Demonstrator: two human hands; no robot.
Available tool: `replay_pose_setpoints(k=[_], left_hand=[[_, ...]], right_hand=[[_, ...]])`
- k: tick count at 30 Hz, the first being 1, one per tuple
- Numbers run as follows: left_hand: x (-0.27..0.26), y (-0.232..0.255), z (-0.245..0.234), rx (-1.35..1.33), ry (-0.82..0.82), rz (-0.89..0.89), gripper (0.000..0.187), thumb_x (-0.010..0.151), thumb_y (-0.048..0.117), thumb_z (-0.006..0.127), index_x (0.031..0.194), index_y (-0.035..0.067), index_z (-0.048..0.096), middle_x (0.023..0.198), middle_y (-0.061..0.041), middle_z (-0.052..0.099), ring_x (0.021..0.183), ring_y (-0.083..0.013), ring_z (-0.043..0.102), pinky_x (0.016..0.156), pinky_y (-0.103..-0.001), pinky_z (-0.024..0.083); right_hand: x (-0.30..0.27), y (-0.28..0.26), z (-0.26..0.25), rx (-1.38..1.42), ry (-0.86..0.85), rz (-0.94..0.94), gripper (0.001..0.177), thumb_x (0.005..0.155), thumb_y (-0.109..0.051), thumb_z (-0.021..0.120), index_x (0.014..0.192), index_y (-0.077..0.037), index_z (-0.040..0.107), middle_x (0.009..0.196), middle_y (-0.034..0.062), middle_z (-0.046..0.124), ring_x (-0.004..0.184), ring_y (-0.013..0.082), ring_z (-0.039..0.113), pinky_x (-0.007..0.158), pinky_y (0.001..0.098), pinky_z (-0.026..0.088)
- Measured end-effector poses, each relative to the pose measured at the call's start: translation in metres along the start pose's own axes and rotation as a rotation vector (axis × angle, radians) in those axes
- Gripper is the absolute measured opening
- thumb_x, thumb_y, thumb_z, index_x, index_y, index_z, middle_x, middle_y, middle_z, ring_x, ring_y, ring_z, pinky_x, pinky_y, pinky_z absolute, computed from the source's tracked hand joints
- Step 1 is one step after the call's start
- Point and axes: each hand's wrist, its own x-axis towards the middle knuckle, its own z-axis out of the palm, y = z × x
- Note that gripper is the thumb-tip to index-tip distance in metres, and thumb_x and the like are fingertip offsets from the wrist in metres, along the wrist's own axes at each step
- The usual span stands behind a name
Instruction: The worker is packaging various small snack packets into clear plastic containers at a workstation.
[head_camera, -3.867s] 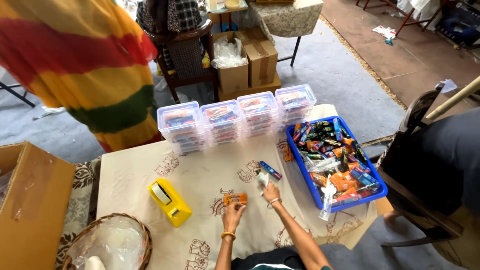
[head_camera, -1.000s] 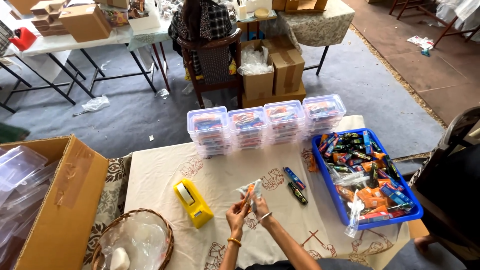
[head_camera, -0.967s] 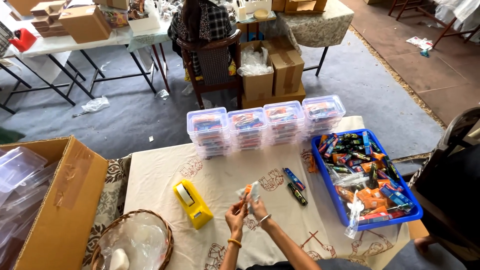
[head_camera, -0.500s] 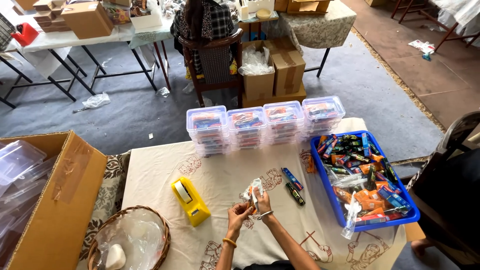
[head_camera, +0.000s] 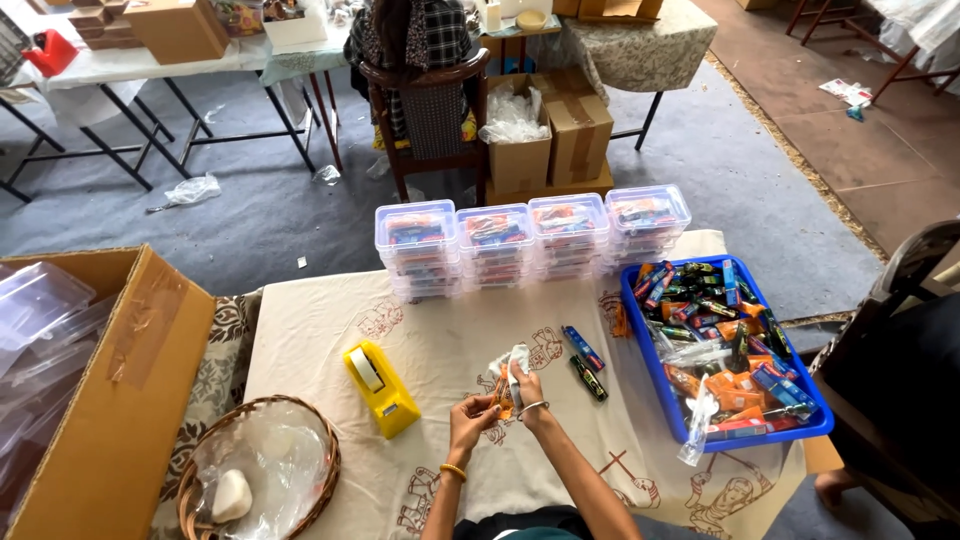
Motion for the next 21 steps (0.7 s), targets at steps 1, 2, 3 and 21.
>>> replay_pose_setpoints(k=[1, 2, 3, 21], left_hand=[[-0.002, 0.002, 0.001, 0.018, 0.048, 0.016, 0.023, 0.085, 0.005, 0.08, 0.106, -0.003, 0.075, 0.091, -0.009, 0.079, 0.076, -0.0141, 0.073, 0.067, -0.027, 0.062], [-0.003, 0.004, 0.004, 0.035, 0.092, 0.033, 0.024, 0.084, 0.006, 0.079, 0.106, -0.003, 0.075, 0.09, -0.008, 0.08, 0.076, -0.0141, 0.074, 0.067, -0.027, 0.063], [0.001, 0.005, 0.007, 0.033, 0.094, 0.036, 0.024, 0.084, 0.006, 0.079, 0.106, -0.003, 0.075, 0.09, -0.008, 0.08, 0.076, -0.0141, 0.074, 0.067, -0.027, 0.063], [-0.007, -0.029, 0.053, -0.118, 0.21, -0.013, 0.019, 0.087, 0.004, 0.079, 0.103, -0.004, 0.074, 0.095, -0.013, 0.079, 0.078, -0.0166, 0.074, 0.066, -0.028, 0.063]], right_hand=[[0.003, 0.004, -0.001, 0.028, -0.024, 0.03, 0.044, 0.1, -0.045, 0.062, 0.101, 0.0, 0.063, 0.079, 0.008, 0.068, 0.063, 0.0181, 0.066, 0.055, 0.032, 0.057], [0.007, 0.006, -0.003, 0.056, -0.046, 0.055, 0.042, 0.101, -0.043, 0.063, 0.103, -0.001, 0.063, 0.08, 0.0062, 0.068, 0.065, 0.0173, 0.066, 0.057, 0.0322, 0.058], [0.001, 0.011, 0.005, 0.053, -0.049, 0.054, 0.042, 0.101, -0.043, 0.063, 0.103, -0.001, 0.063, 0.08, 0.0062, 0.068, 0.065, 0.0173, 0.066, 0.057, 0.0322, 0.058], [-0.038, 0.006, -0.024, -0.144, 0.106, 0.023, 0.037, 0.099, -0.038, 0.063, 0.122, -0.008, 0.061, 0.095, 0.0047, 0.07, 0.074, 0.015, 0.061, 0.057, 0.0314, 0.046]])
